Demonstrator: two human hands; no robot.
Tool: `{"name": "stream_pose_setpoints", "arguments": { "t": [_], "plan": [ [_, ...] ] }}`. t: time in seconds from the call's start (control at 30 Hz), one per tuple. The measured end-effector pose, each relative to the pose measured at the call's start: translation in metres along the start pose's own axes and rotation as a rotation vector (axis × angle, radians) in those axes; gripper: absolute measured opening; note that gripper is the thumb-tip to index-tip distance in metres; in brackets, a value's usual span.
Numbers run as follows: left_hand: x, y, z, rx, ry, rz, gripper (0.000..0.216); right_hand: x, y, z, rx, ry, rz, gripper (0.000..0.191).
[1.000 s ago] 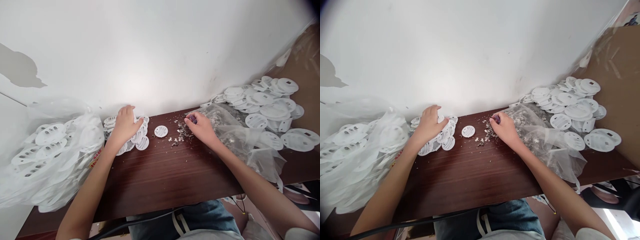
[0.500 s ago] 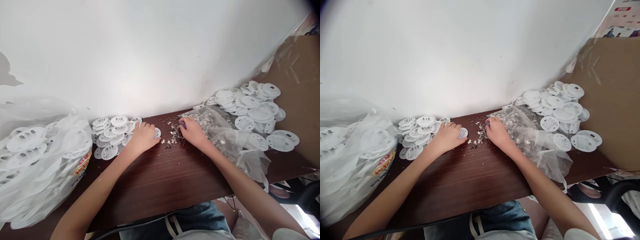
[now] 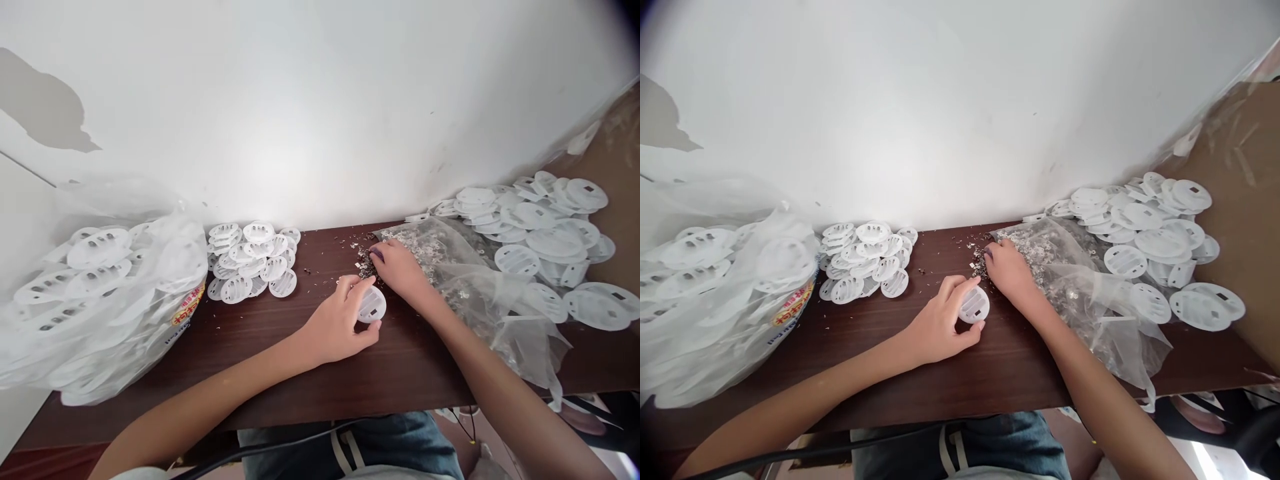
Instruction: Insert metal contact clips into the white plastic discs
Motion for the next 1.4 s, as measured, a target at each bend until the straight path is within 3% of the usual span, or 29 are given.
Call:
{"name": "stream_pose_setpoints", "arguments": {
  "t": [0.2,0.43,0.57,0.67,0.9,1.4],
  "plan": [
    [0.015,0.043,-0.009,-0.221,-0.110,-0.582,0.069,0.000,0.009,0.000,0.029,-0.002,-0.086,0.028],
    [-0.008,0.072,-0.006,-0.254,-0.347,-0.650,0.075,-0.019,0.018,-0.010,-0.067,-0.099,0.273,0.015],
    [-0.010,0.075,-0.006,-0.233,-0.383,-0.724,0.073,-0.014,0.029,-0.017,-0.068,-0.027,0.611,0.019],
    [-0.008,0.078,-0.005,-0.233,-0.384,-0.845,0.072,-0.006,0.042,-0.024,-0.119,0.000,0.706,0.021],
    [-0.004,0.085,-0.005,-0.247,-0.395,-1.113,0.094,0.009,0.046,-0.031,-0.081,-0.007,0.633,0.022],
    [-0.015,0.083,-0.006,-0.209,-0.499,-1.174,0.057,0.000,0.053,-0.039,-0.093,-0.060,0.583,0.019]
  ]
}}
Point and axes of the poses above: each hand's wrist, its own z-axis towards the middle knuckle, its own x-axis out of the palm, y = z × x, the point moved 10 cm from there along z, towards the middle knuckle, and after that the axes turned 6 degrees about y, right-handed, at the moved point
